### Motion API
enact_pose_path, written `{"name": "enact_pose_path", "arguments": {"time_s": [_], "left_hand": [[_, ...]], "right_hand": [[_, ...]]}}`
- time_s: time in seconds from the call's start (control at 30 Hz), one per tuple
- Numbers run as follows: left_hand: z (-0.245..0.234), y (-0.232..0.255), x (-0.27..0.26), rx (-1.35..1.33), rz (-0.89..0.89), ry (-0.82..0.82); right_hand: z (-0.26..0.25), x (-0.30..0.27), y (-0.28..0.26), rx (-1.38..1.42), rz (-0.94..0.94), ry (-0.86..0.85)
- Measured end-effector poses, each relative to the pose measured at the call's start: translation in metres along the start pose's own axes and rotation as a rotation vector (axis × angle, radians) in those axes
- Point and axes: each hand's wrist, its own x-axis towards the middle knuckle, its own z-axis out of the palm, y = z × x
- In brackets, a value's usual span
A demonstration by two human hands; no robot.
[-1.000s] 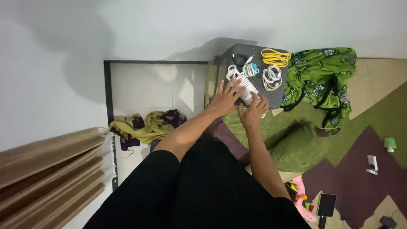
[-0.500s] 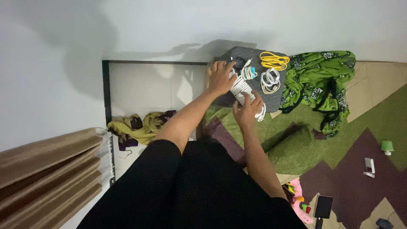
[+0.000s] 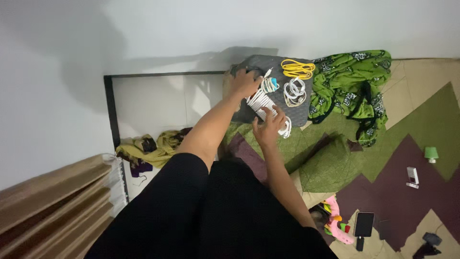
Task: The person organizes several cables on a small table. They pick up a black cable, then a white cable with a blue adapter, and finally a white extension cord, coiling each one neatly by hand and placing them back on the table.
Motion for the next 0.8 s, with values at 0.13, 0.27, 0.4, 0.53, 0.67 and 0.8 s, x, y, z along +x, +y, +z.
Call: {"name": "enact_pose_path", "arguments": {"time_s": [0.13, 0.27, 0.4, 0.53, 0.67, 0.8], "left_hand": [[0.013, -0.012, 0.007, -0.162, 0.036, 0.244], [-0.002, -0.028, -0.004, -0.67, 0.191, 0.42], [-0.042, -0.038, -0.038, -0.784, 0.269, 0.515], [-0.084, -0.046, -0.09, -0.868, 0.328, 0.54], [-0.113, -0.051, -0.138, -0.995, 0.448, 0.519], [-0.138, -0.057, -0.178, -1.025, 0.495, 0.479]], "right_hand": [[0.004, 0.002, 0.004, -0.015, 0.023, 0.027], [0.004, 0.002, 0.002, 0.043, 0.036, 0.1], [-0.001, 0.01, -0.008, 0.109, 0.035, 0.149], [-0.01, 0.037, -0.032, 0.308, 0.002, 0.119], [-0.01, 0.073, -0.073, 0.875, 0.308, -0.126], [-0.025, 0.093, -0.112, 1.187, 0.415, -0.309]]}}
